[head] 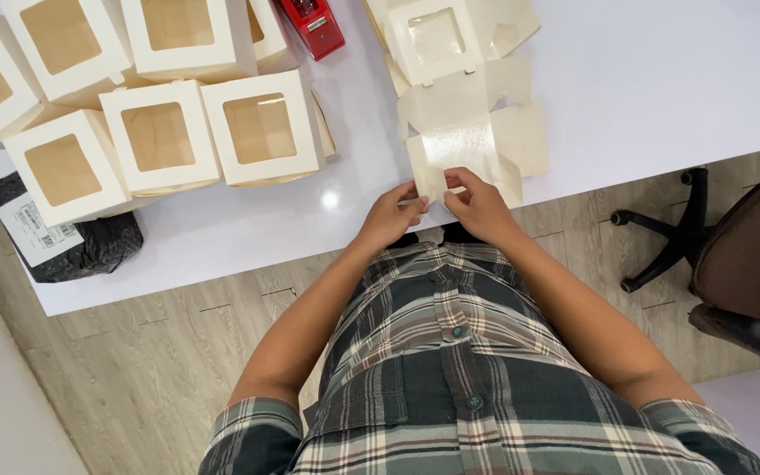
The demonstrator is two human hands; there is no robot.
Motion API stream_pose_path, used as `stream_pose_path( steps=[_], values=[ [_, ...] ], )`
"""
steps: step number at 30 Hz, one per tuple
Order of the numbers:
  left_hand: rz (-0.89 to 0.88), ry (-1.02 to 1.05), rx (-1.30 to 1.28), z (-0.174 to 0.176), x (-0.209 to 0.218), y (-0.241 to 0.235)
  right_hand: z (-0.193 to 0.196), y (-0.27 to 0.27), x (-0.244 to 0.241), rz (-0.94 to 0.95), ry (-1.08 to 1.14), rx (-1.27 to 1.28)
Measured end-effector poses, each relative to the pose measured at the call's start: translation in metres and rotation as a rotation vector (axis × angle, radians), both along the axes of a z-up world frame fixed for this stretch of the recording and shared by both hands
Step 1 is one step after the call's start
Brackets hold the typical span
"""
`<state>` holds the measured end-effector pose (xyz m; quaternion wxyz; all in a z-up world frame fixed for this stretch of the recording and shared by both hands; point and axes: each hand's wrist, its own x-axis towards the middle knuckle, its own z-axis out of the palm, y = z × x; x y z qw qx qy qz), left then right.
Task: The person assembles flat cardboard boxes by folding the sides and tucking flaps to form cube-shaped containers with clear windows. They handle multiple boxes one at a time, stacking completed units on the table.
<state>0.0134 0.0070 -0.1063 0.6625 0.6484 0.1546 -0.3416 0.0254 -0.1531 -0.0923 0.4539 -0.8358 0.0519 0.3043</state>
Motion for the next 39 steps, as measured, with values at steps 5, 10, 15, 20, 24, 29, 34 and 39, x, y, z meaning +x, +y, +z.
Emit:
stream_pose_path(
  steps=[5,10,15,20,24,29,34,39],
  values=[
    [0.133,0.009,0.069,-0.023,-0.005,0.01,-0.01,-0.004,0.0,-0.048,0.057,0.046],
    [0.121,-0.023,0.11,-0.005,0.002,0.003,-0.018,0.0,-0.001,-0.073,0.078,0.143],
    [0.233,-0.004,0.015,0.004,0.011,0.003,-0.015,0.002,-0.001,-0.14,0.024,0.151],
    [0.239,-0.076,0.026,0.003,0.008,0.001,0.008,0.004,-0.008,-0.151,-0.074,0.171],
    [0.308,-0.159,-0.022,0.034,0.008,-0.006,0.023,0.006,-0.009,-0.036,-0.412,0.117],
    [0.413,-0.226,-0.128,0.054,0.004,-0.015,0.047,0.008,-0.011,0.054,-0.635,0.088],
    [0.455,-0.362,-0.161,0.043,-0.003,-0.022,0.057,0.008,-0.005,-0.011,-0.817,0.08],
    [0.27,-0.536,-0.131,0.068,-0.01,-0.024,0.062,-0.001,0.002,0.051,-1.091,-0.067]
  ],
)
